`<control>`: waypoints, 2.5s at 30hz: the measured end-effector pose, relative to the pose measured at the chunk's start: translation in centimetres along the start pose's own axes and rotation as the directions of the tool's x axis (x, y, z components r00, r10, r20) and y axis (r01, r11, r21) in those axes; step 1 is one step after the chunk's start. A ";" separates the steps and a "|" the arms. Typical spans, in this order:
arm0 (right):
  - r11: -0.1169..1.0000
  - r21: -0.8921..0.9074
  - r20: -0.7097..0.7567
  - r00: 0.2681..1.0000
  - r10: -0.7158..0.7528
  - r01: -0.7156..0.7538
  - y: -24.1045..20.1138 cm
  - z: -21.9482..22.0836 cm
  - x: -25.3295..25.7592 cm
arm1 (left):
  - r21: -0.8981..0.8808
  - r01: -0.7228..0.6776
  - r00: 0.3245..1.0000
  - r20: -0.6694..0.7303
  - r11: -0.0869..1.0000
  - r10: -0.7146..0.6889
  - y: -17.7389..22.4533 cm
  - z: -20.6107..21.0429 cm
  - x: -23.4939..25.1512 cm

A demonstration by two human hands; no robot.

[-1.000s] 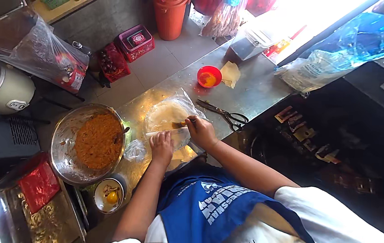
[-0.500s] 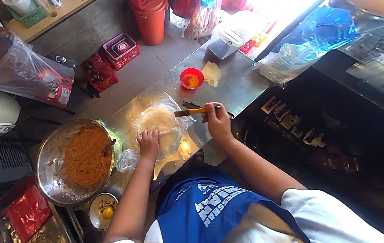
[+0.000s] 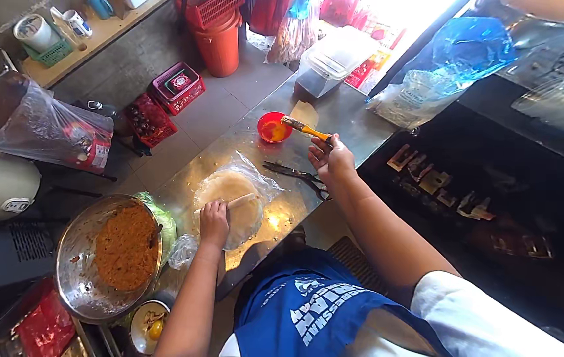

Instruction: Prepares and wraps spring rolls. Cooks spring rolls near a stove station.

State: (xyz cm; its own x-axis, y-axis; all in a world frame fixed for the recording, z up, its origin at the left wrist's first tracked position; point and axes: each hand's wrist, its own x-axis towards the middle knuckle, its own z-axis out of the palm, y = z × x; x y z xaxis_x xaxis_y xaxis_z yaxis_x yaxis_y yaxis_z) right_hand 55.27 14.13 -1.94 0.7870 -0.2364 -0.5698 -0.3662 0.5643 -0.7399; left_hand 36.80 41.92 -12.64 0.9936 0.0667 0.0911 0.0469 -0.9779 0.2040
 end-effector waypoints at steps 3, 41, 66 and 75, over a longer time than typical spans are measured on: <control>0.998 -0.017 0.021 0.998 0.060 -0.060 0.1 0.2 1.2 | 0.003 0.032 0.999 0.040 0.999 -0.033 0.2 -0.8 0.8; 0.832 -0.101 -0.049 0.832 -0.552 0.546 2.4 -25.3 -28.8 | -0.875 0.481 0.490 0.215 -0.056 0.845 30.8 -8.9 -2.8; 0.845 -0.531 -0.766 -0.394 -0.508 -0.057 14.6 -42.5 -57.4 | -0.584 0.301 -0.692 0.410 0.754 0.594 54.6 -10.5 -42.0; 0.885 -0.125 -0.837 -0.431 -0.337 -0.449 13.0 -42.8 -67.0 | -0.645 -0.203 -0.945 0.326 0.737 0.026 58.8 -6.9 -41.6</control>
State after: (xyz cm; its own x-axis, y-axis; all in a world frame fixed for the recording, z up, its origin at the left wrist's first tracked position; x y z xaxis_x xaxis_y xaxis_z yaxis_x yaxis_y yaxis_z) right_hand -23.47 3.47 11.35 -0.6312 -0.7505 0.1959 -0.7397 0.5064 -0.4431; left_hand -2.44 -16.98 2.31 -0.9041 -0.1534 -0.3989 -0.2330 -0.6057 0.7608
